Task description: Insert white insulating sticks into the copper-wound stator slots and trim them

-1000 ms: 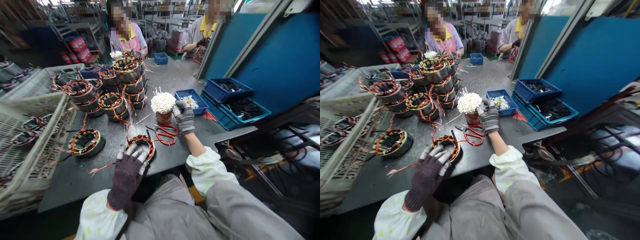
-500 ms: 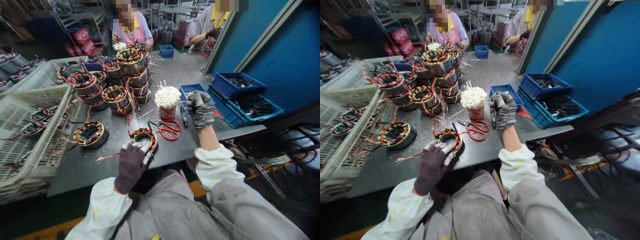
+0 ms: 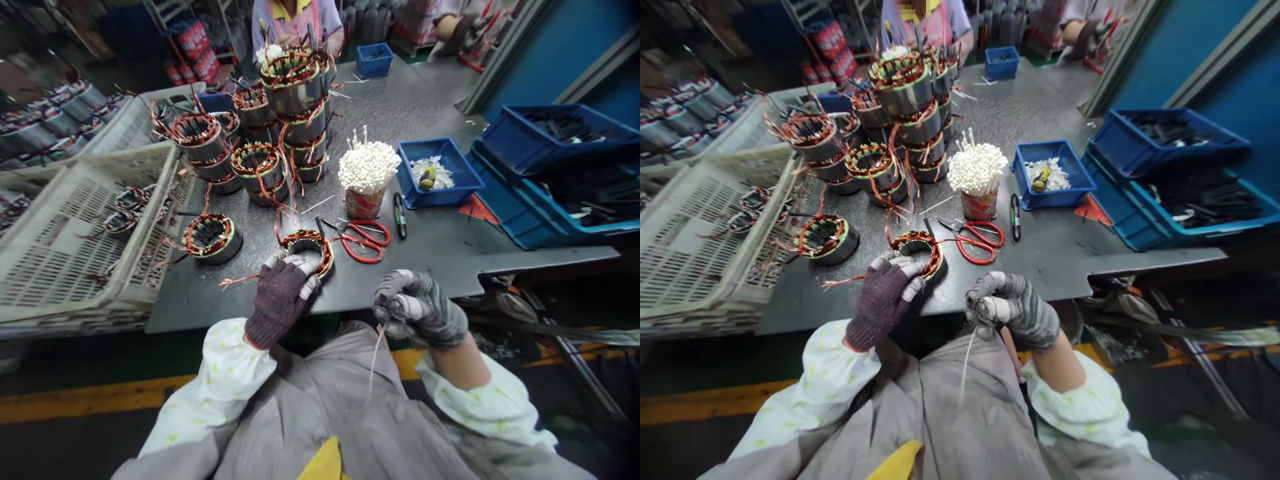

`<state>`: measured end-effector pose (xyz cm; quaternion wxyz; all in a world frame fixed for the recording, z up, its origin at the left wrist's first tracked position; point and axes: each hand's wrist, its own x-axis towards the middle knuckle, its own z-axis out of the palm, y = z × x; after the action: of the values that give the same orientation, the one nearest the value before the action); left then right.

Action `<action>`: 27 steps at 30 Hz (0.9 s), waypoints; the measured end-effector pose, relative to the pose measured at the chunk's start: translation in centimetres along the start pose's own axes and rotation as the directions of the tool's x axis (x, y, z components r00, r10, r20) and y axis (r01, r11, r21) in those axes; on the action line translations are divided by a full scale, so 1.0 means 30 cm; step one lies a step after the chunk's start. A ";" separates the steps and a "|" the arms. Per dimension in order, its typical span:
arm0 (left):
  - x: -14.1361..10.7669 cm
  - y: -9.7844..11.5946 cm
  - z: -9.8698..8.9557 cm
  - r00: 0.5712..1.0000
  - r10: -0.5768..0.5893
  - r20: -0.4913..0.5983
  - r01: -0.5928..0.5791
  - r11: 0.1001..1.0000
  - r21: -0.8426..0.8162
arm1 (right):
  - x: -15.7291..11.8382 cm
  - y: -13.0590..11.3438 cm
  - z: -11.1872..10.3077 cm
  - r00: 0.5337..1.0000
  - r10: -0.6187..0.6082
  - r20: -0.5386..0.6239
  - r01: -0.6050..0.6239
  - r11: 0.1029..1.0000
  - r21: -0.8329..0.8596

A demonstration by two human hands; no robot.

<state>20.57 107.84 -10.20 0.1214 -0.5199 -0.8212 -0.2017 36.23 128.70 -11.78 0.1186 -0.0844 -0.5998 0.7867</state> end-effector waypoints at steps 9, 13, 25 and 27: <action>-0.001 0.002 0.026 0.998 -0.044 -0.044 0.045 0.999 0.019 | 0.251 0.059 0.168 0.957 -0.274 -0.090 0.237 0.925 -0.299; -0.008 -0.004 0.041 0.998 -0.060 -0.032 0.061 0.998 0.025 | 0.215 0.075 0.169 0.992 -0.128 0.001 0.126 0.979 -0.157; -0.003 0.004 0.025 0.998 -0.057 -0.002 0.057 0.997 0.047 | 0.183 0.054 0.158 0.934 -0.340 0.111 0.357 0.878 -0.320; -0.005 0.003 0.016 0.999 -0.046 0.013 0.046 0.999 0.011 | 0.135 0.046 0.127 0.933 -0.359 0.034 0.354 0.895 -0.271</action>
<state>20.74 107.96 -10.67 0.1140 -0.5017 -0.8347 -0.1965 31.18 126.00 -12.04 0.2530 0.0045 -0.7066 0.6609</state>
